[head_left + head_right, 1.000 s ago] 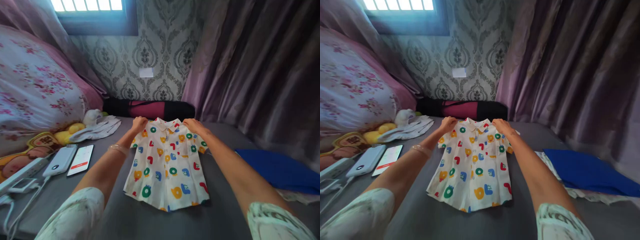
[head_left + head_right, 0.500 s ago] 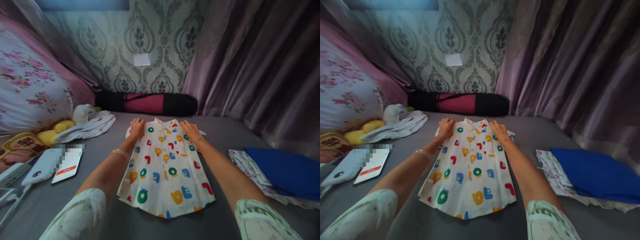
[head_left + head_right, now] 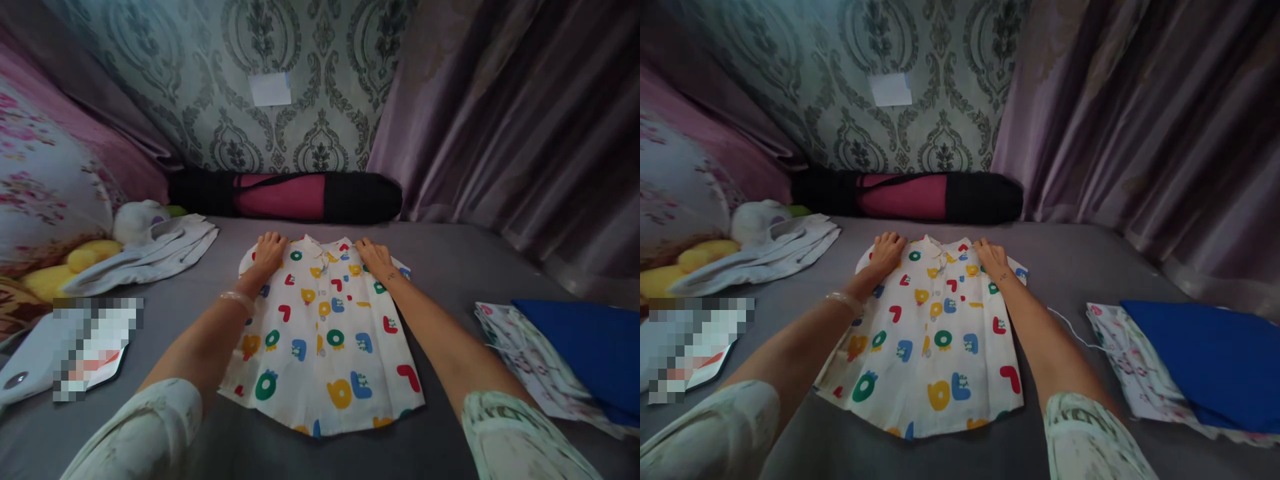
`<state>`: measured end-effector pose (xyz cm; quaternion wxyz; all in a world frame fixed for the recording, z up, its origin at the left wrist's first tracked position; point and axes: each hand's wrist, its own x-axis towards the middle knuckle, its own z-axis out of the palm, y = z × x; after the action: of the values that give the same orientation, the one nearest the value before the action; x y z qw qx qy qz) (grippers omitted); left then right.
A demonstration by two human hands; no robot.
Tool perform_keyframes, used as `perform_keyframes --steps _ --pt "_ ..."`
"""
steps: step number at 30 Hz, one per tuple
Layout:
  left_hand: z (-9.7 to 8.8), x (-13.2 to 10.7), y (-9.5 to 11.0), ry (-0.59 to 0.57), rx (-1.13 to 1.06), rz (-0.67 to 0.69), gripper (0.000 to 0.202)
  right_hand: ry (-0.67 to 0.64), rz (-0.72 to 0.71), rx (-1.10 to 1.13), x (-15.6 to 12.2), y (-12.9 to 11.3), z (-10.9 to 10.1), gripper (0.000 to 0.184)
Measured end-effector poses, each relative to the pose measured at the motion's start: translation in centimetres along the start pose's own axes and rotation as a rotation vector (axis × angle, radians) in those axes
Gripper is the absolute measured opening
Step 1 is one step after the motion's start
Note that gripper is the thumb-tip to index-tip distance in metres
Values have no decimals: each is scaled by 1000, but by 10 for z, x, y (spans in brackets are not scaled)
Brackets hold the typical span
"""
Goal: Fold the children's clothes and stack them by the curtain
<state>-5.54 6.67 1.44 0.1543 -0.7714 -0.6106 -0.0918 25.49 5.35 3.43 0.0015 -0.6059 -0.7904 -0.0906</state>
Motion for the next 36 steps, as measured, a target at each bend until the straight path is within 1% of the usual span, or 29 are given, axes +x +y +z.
perform_keyframes --steps 3,7,10,12,14,16,18,19,22,24,26,28,30,31,33,34,35,36 --pt "4 7 -2 -106 -82 -46 34 -21 8 92 7 4 4 31" --pt "1 21 -4 -215 -192 -104 31 -76 55 249 24 7 2 31" --pt "-2 33 5 -278 -263 -129 34 -169 119 349 40 5 -1 35" --pt "-4 41 13 -306 -323 -149 35 -210 166 413 47 3 1 34" --pt "-5 45 19 -332 -390 -174 34 -205 188 456 52 1 4 31" --pt "-4 47 22 -351 -449 -190 35 -167 182 473 52 0 9 28" --pt "-1 46 23 -333 -478 -180 34 -100 160 456 49 -3 12 26" --pt "1 44 23 -298 -474 -162 33 -53 144 430 46 -5 14 26" --pt "8 36 28 -130 -388 -84 30 60 91 308 38 -12 16 28" --pt "10 30 31 -62 -310 -59 31 68 71 244 34 -15 17 29" --pt "8 27 30 -84 -267 -65 34 41 66 239 31 -13 16 31" --pt "3 25 21 -171 -253 -98 40 -5 88 281 29 -2 14 34" --pt "-4 24 4 -271 -240 -149 46 -78 131 338 27 15 11 39" --pt "-8 23 -7 -296 -243 -142 48 -122 151 367 25 26 10 41" --pt "-13 19 -33 -339 -225 -218 50 -204 186 428 20 49 7 43" --pt "-16 16 -46 -388 -242 -206 51 -236 210 459 16 60 6 42" --pt "-17 13 -59 -434 -254 -245 50 -261 242 484 11 70 5 41" --pt "-18 9 -71 -446 -277 -292 48 -276 280 506 6 79 5 38"
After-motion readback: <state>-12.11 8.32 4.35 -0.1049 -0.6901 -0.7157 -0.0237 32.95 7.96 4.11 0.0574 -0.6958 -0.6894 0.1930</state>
